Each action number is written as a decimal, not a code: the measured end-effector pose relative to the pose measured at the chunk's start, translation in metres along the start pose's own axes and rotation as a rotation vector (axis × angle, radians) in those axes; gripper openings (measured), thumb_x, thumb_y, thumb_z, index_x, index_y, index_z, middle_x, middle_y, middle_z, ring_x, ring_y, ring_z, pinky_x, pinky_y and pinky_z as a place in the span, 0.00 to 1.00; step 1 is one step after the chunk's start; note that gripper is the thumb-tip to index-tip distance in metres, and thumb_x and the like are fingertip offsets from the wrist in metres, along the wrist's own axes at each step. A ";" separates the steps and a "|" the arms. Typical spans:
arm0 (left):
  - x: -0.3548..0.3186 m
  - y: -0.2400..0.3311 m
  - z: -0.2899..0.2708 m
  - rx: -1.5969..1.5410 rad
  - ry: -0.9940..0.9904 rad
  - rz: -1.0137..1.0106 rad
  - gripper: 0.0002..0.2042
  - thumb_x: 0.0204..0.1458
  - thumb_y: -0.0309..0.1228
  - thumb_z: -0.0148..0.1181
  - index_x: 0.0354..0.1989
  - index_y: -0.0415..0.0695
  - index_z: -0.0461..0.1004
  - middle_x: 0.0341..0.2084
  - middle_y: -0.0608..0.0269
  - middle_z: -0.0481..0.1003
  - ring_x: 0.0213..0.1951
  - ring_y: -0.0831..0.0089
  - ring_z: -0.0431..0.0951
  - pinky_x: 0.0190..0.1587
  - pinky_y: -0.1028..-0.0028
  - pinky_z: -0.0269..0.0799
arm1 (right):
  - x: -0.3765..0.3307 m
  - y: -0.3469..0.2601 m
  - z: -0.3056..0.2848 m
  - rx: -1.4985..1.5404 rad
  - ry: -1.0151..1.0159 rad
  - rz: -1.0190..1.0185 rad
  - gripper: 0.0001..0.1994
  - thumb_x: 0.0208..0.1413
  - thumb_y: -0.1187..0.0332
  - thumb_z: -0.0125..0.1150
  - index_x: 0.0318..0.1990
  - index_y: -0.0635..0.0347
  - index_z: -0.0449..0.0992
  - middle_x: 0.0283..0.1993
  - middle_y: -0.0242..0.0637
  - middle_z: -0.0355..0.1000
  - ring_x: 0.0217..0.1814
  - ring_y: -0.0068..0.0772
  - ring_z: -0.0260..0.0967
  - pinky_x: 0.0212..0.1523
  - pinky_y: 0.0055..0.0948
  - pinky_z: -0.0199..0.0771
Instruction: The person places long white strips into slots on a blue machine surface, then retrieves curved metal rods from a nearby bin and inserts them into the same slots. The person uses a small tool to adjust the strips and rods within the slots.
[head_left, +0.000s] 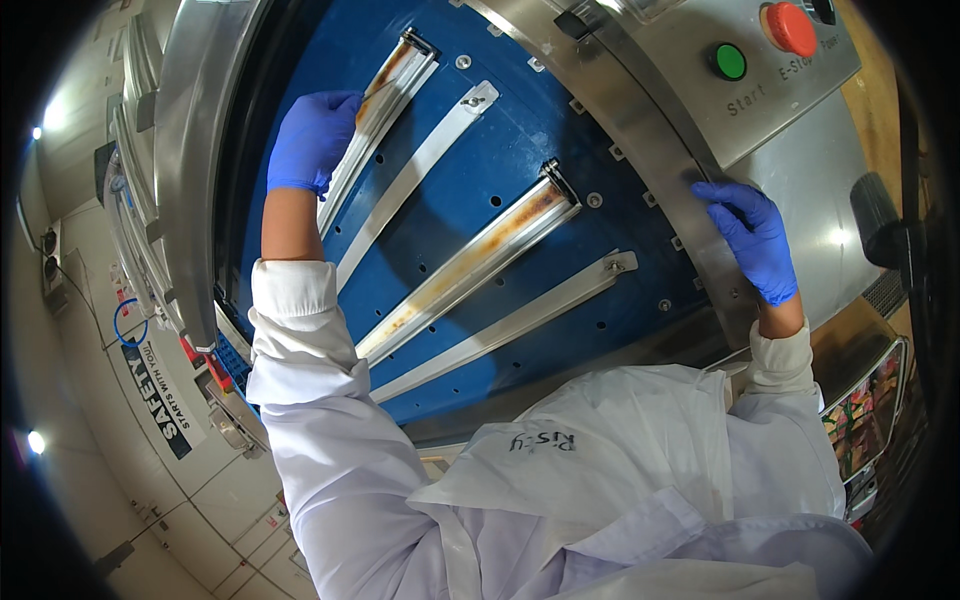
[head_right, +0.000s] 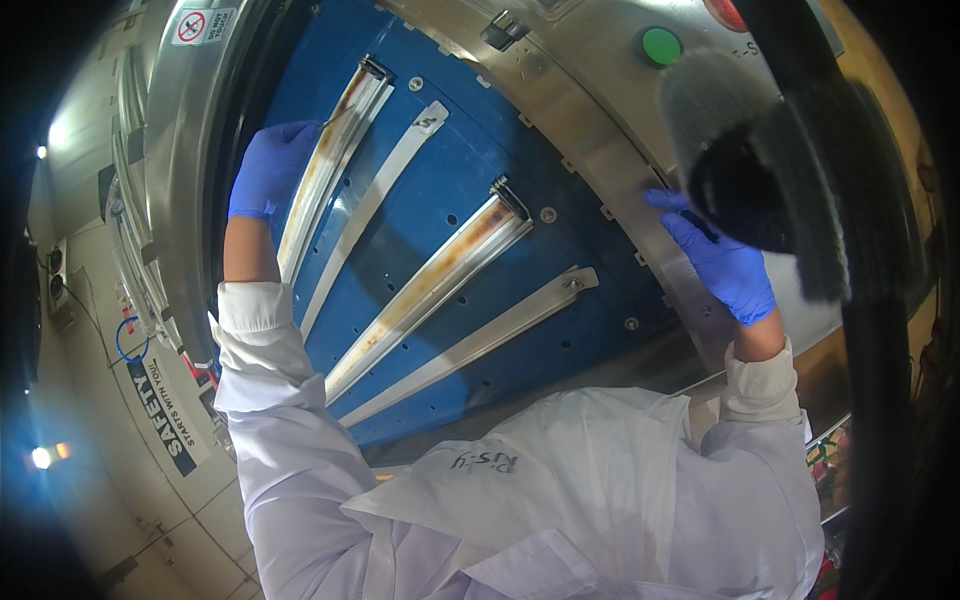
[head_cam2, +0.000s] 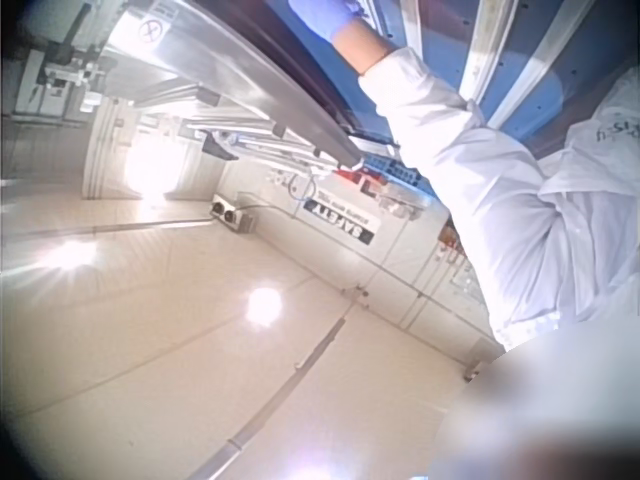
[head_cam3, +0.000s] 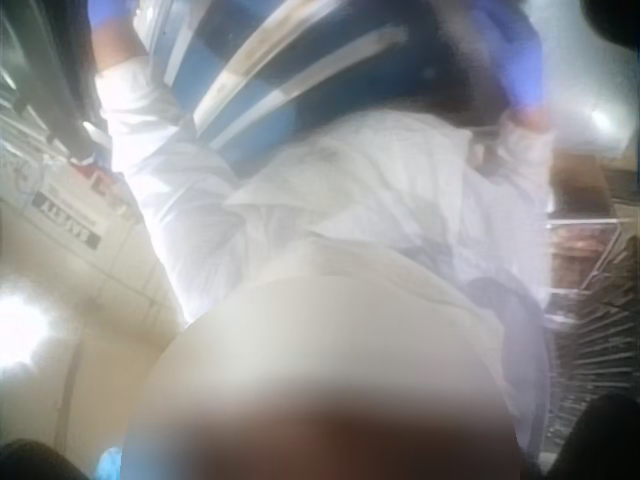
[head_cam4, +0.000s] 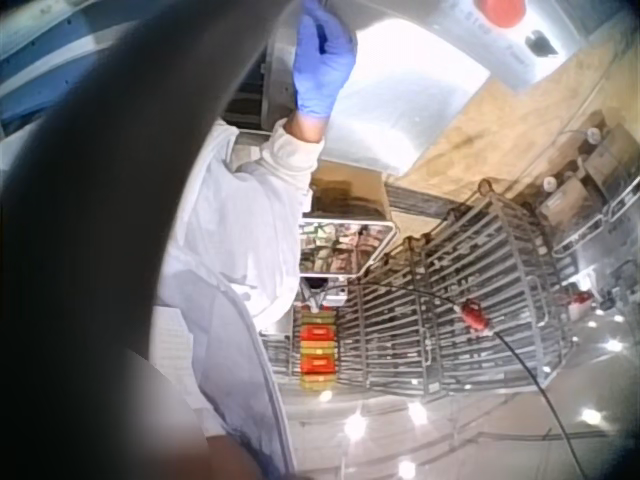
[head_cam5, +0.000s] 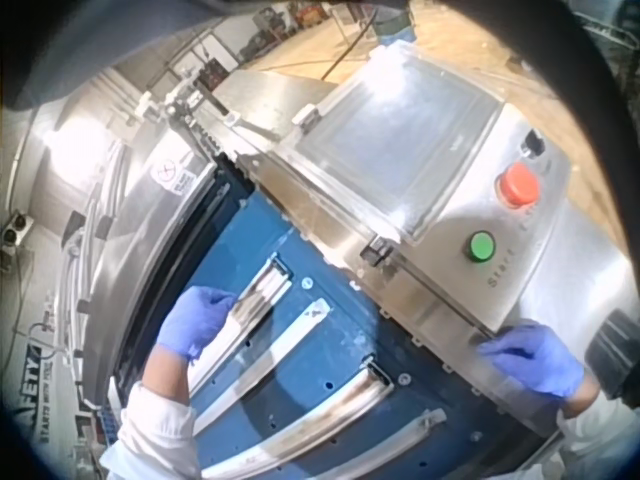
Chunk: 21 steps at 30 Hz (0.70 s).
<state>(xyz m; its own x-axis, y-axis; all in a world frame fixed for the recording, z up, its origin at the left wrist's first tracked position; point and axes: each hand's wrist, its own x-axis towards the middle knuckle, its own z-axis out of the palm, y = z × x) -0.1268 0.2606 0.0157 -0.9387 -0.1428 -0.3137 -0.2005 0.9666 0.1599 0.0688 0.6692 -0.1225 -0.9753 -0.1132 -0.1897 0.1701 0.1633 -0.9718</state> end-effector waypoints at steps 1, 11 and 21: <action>0.001 0.000 0.000 0.027 0.000 0.012 0.16 0.56 0.40 0.56 0.46 0.43 0.79 0.39 0.49 0.79 0.41 0.59 0.80 0.47 0.68 0.72 | 0.000 -0.002 0.001 -0.013 -0.004 0.005 0.14 0.57 0.79 0.56 0.50 0.62 0.77 0.46 0.36 0.74 0.49 0.26 0.70 0.53 0.24 0.67; -0.024 0.028 0.044 0.277 0.267 -0.116 0.13 0.57 0.40 0.51 0.45 0.56 0.81 0.40 0.53 0.79 0.44 0.54 0.79 0.49 0.64 0.72 | -0.001 0.006 0.003 0.013 0.070 0.054 0.13 0.59 0.78 0.54 0.50 0.62 0.77 0.48 0.37 0.74 0.51 0.26 0.69 0.54 0.23 0.66; -0.018 -0.003 0.018 -0.149 0.146 -0.012 0.15 0.56 0.40 0.57 0.46 0.44 0.79 0.37 0.46 0.79 0.40 0.56 0.80 0.48 0.68 0.71 | 0.005 0.007 0.002 0.001 0.021 -0.026 0.13 0.59 0.77 0.54 0.50 0.63 0.76 0.48 0.37 0.74 0.51 0.26 0.70 0.54 0.23 0.67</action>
<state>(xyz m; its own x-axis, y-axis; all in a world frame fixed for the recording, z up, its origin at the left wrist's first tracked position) -0.1040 0.2645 0.0045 -0.9645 -0.1937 -0.1796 -0.2410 0.9238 0.2974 0.0658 0.6678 -0.1309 -0.9822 -0.0967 -0.1609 0.1442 0.1600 -0.9765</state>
